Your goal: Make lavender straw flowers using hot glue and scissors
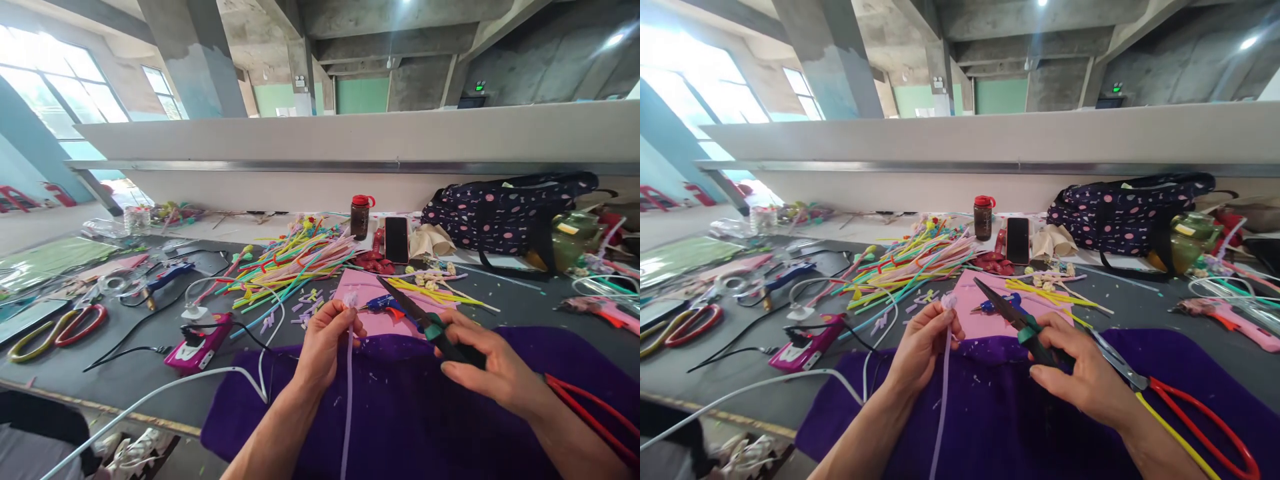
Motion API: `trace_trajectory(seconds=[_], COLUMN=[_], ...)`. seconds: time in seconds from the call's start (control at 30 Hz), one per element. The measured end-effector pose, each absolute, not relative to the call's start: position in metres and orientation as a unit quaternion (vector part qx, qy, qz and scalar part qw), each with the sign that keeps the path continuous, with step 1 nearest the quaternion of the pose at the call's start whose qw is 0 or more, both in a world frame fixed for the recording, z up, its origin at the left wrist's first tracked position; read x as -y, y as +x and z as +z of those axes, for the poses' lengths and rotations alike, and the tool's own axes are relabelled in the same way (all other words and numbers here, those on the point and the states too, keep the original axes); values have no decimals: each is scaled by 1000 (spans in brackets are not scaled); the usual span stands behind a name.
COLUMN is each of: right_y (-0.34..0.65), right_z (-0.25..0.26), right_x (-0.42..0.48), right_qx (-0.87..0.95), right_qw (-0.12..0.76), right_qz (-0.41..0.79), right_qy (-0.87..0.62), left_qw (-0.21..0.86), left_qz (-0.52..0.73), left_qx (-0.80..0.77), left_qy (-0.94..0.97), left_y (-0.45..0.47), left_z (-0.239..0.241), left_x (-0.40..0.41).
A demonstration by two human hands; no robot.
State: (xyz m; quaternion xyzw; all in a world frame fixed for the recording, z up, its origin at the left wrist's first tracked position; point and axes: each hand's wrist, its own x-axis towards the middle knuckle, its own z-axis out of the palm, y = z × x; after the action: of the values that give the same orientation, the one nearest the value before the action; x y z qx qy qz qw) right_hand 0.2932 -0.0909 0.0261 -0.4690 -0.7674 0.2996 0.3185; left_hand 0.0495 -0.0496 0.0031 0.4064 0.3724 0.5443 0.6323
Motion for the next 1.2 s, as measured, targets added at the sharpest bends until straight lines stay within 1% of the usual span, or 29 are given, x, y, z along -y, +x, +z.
trace_trajectory(seconds=[0.13,0.23,0.5,0.8,1.2], right_y=[295,292,278,275,275], right_z=[17,19,24,20,20], right_x=[96,97,97,93,92], right_qx=[775,756,710,713,714], right_qw=[322,333,352,346,348], right_qz=[291,322,395,377,385], right_qy=[-460,-463,-464,-480,-469], left_qw=[596,576,628,602,570], left_qz=[563,549,487,468,452], left_qx=[-388,-411,-388,-407,-424], left_qy=[421,445,467,502,539], left_y=[53,54,53,54,54], left_z=[3,3,6,6,2], left_x=[50,51,56,56,57])
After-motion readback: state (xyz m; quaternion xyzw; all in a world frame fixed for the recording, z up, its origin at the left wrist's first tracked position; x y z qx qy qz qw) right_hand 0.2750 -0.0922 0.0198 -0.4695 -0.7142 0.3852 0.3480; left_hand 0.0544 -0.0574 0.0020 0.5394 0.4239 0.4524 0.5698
